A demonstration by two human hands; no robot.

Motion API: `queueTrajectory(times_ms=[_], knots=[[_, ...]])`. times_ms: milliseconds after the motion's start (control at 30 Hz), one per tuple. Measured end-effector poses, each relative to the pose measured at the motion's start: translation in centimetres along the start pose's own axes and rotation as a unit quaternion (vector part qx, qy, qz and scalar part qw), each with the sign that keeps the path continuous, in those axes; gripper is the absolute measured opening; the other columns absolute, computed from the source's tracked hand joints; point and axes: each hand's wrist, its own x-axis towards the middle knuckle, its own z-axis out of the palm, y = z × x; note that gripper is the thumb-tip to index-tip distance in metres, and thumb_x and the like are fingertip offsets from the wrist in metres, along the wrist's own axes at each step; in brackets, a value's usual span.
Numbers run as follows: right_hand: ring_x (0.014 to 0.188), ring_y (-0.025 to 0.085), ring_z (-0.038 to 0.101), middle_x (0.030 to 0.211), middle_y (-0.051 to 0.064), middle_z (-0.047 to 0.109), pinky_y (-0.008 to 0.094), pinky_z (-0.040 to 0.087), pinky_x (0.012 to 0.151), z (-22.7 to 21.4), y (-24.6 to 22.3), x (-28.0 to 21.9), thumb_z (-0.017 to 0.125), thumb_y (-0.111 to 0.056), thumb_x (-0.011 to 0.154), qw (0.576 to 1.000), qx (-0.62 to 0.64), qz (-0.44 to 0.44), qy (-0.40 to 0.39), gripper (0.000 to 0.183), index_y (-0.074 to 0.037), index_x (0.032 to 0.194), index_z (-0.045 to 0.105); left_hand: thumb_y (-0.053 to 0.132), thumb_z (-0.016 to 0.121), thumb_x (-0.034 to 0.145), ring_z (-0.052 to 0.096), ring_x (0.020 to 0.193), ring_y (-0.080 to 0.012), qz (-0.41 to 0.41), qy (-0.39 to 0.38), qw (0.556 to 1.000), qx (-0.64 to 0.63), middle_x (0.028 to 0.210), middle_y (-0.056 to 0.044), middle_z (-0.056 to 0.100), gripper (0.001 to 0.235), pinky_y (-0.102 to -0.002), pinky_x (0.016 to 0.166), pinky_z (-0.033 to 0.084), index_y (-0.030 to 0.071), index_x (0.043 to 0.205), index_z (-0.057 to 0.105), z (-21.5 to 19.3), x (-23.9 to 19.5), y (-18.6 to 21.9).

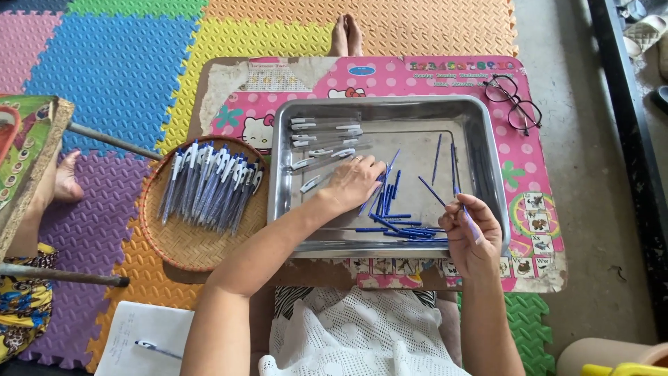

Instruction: The person assembles blue pens by inserting the ink cartridges into the clear plastic barrels. They pick up the components from a metal tray, fit them together, and place the finished pens into a woven basket.

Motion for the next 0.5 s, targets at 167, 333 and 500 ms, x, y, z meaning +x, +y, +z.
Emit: queueTrajectory(times_ms=[167,333,500], knots=[[0.089,0.025,0.072,0.103,0.023,0.069,0.038,0.055,0.087,-0.7,-0.2,0.0,0.053,-0.010,0.109,0.999,0.037,-0.004,0.000,0.032,0.003,0.139,0.056,0.023,0.069,0.099,0.076,0.099,-0.0392,0.002,-0.081,0.970,-0.227,0.096,-0.015,0.074,0.013,-0.048,0.088,0.061,0.017,0.110,0.068,-4.1,-0.7,2.7],[0.083,0.021,0.069,0.099,0.018,0.071,0.037,0.051,0.082,0.3,-1.1,0.1,0.051,-0.018,0.113,0.995,0.094,0.008,-0.009,0.030,-0.005,0.140,0.055,0.023,0.073,0.096,0.076,0.097,-0.0361,0.025,-0.021,0.977,-0.211,0.094,-0.011,0.073,0.015,-0.047,0.087,0.061,0.022,0.109,0.065,-1.3,1.7,3.0],[0.078,0.014,0.056,0.086,0.002,0.063,0.037,0.046,0.082,-0.8,-1.9,-0.6,0.046,-0.026,0.114,0.984,0.175,0.001,-0.025,0.030,-0.013,0.136,0.062,0.023,0.074,0.096,0.072,0.103,-0.0295,0.068,-0.050,0.983,-0.162,0.098,-0.002,0.063,0.020,-0.043,0.093,0.061,0.026,0.113,0.063,-0.1,4.2,5.6]])
